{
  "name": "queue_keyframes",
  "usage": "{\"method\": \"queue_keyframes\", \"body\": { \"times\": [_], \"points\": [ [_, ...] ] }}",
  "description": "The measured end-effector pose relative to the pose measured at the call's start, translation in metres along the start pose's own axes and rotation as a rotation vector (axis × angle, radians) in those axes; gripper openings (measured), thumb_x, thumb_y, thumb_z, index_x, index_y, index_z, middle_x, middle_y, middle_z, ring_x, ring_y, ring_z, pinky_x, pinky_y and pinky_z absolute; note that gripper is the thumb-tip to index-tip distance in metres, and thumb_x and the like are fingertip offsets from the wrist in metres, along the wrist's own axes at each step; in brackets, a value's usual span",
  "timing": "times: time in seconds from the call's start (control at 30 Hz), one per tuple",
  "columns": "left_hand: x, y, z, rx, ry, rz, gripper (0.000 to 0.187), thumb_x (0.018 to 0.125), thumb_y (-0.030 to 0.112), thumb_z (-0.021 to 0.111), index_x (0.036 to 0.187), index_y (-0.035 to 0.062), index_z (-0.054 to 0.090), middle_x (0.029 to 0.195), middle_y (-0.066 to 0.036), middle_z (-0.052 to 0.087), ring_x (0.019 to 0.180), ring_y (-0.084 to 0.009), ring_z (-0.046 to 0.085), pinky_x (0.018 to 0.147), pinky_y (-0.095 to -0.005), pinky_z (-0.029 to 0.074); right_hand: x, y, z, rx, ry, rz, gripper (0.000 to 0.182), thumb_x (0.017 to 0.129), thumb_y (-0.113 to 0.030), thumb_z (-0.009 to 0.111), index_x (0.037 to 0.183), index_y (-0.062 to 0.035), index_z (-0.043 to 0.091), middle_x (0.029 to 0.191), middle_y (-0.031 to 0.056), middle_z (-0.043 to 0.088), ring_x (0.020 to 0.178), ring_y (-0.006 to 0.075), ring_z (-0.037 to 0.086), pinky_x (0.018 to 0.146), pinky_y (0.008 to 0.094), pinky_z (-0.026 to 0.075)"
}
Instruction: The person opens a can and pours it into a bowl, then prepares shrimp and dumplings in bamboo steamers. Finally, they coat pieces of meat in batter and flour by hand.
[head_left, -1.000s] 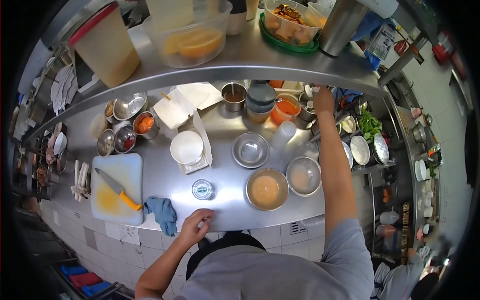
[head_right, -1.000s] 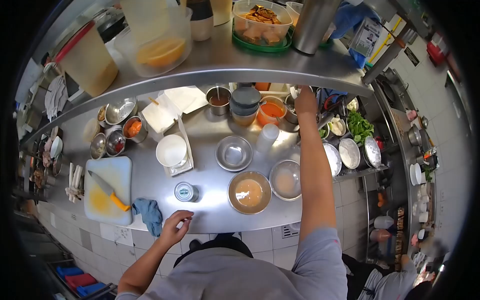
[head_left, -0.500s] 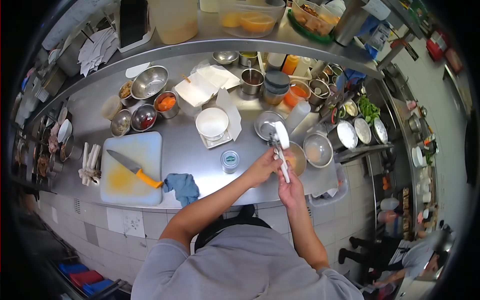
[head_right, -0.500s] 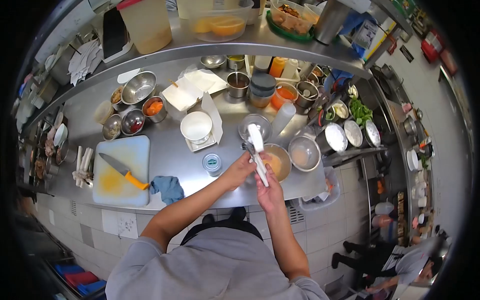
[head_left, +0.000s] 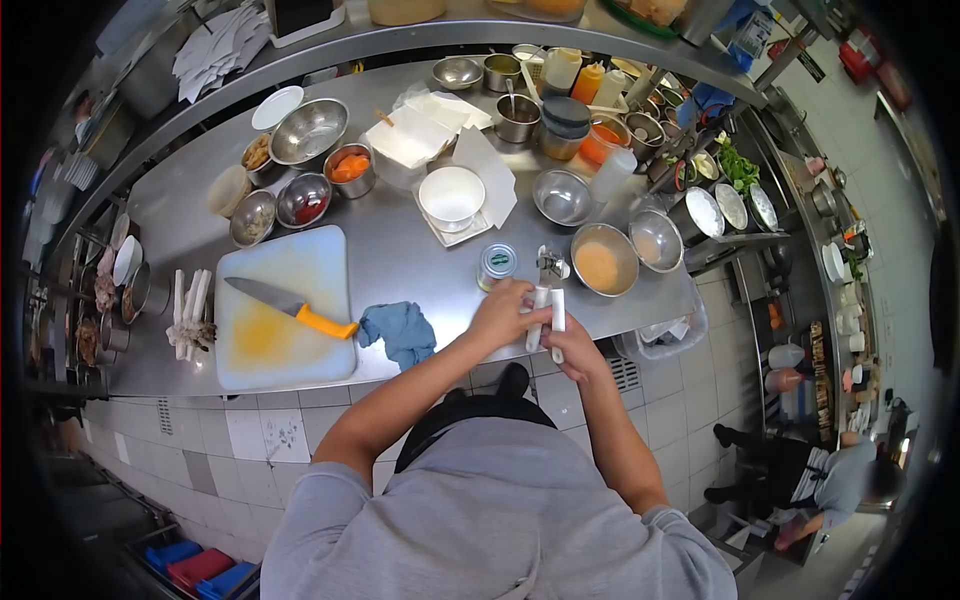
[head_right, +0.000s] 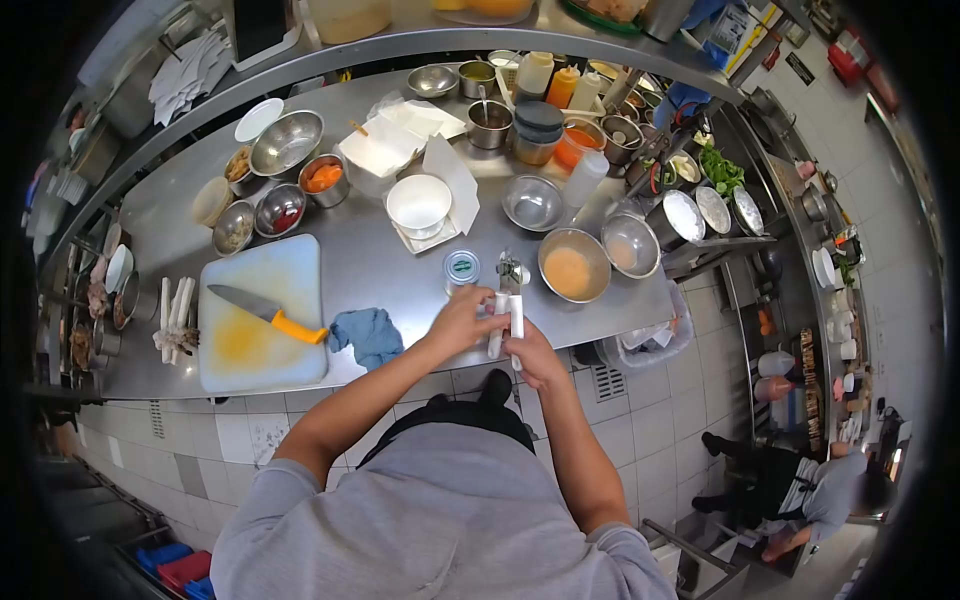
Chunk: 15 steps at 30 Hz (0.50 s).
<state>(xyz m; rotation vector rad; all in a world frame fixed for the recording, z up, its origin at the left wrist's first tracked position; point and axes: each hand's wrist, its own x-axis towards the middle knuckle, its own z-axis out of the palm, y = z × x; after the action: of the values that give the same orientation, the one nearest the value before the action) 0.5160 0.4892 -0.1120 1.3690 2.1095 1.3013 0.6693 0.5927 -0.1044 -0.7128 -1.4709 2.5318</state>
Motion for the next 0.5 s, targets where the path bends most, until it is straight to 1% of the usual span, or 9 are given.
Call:
{"method": "queue_keyframes", "body": {
  "times": [0.1, 0.13, 0.2, 0.23, 0.33, 0.43, 0.5],
  "points": [
    [-0.009, -0.001, -0.034, 0.061, 0.145, -0.043, 0.046, 0.079, 0.033, 0.079, 0.107, 0.0032, 0.059, 0.102, -0.016, 0.057, 0.097, -0.0327, 0.061, 0.082, -0.0415, 0.051, 0.013, 0.009, 0.005, -0.084, 0.155, -0.048, 0.046, 0.071, 0.005, 0.049, 0.115, -0.0046, 0.053, 0.108, 0.0074, 0.057, 0.094, 0.0177, 0.055, 0.081, 0.0278, 0.044],
    [-0.008, -0.006, -0.041, 0.109, 0.169, -0.019, 0.039, 0.080, 0.025, 0.077, 0.109, 0.0044, 0.058, 0.119, -0.020, 0.054, 0.104, -0.0350, 0.059, 0.086, -0.0438, 0.049, 0.019, 0.011, 0.002, -0.166, 0.150, -0.019, 0.045, 0.070, 0.005, 0.050, 0.114, -0.0053, 0.053, 0.106, 0.0075, 0.056, 0.092, 0.0176, 0.055, 0.078, 0.0274, 0.044],
    [-0.002, -0.017, -0.042, 0.222, 0.252, 0.068, 0.037, 0.080, 0.020, 0.075, 0.109, 0.0052, 0.058, 0.127, -0.022, 0.050, 0.106, -0.0380, 0.057, 0.090, -0.0445, 0.048, 0.033, 0.010, -0.004, -0.333, 0.138, 0.041, 0.043, 0.070, 0.004, 0.053, 0.112, -0.0068, 0.053, 0.102, 0.0076, 0.054, 0.087, 0.0173, 0.054, 0.071, 0.0267, 0.044],
    [0.002, -0.025, -0.039, 0.279, 0.299, 0.115, 0.037, 0.080, 0.018, 0.075, 0.110, 0.0056, 0.058, 0.131, -0.023, 0.048, 0.108, -0.0395, 0.056, 0.092, -0.0448, 0.047, 0.035, 0.001, 0.004, -0.396, 0.151, 0.068, 0.042, 0.070, 0.003, 0.053, 0.111, -0.0058, 0.052, 0.100, 0.0087, 0.054, 0.087, 0.0176, 0.053, 0.072, 0.0268, 0.043],
    [0.008, -0.042, -0.031, 0.187, 0.231, 0.073, 0.035, 0.081, 0.013, 0.073, 0.111, 0.0073, 0.057, 0.135, -0.025, 0.044, 0.111, -0.0423, 0.053, 0.095, -0.0460, 0.045, 0.044, -0.014, 0.021, -0.572, 0.180, 0.121, 0.040, 0.072, 0.000, 0.053, 0.111, -0.0036, 0.052, 0.095, 0.0116, 0.054, 0.086, 0.0181, 0.051, 0.072, 0.0274, 0.042],
    [0.006, -0.046, -0.030, 0.087, 0.204, 0.039, 0.035, 0.082, 0.013, 0.074, 0.110, 0.0049, 0.056, 0.135, -0.026, 0.044, 0.118, -0.0451, 0.051, 0.099, -0.0463, 0.044, 0.053, -0.008, 0.016, -0.682, 0.204, 0.134, 0.039, 0.074, -0.002, 0.055, 0.113, -0.0025, 0.052, 0.092, 0.0126, 0.055, 0.081, 0.0185, 0.052, 0.069, 0.0287, 0.043],
    [0.003, -0.042, -0.032, 0.038, 0.243, 0.030, 0.034, 0.083, 0.013, 0.073, 0.110, 0.0042, 0.055, 0.129, -0.025, 0.047, 0.112, -0.0433, 0.054, 0.096, -0.0444, 0.046, 0.059, -0.006, 0.009, -0.717, 0.225, 0.165, 0.039, 0.075, -0.004, 0.058, 0.114, -0.0014, 0.052, 0.088, 0.0122, 0.056, 0.077, 0.0185, 0.054, 0.067, 0.0296, 0.044]
  ]
}}
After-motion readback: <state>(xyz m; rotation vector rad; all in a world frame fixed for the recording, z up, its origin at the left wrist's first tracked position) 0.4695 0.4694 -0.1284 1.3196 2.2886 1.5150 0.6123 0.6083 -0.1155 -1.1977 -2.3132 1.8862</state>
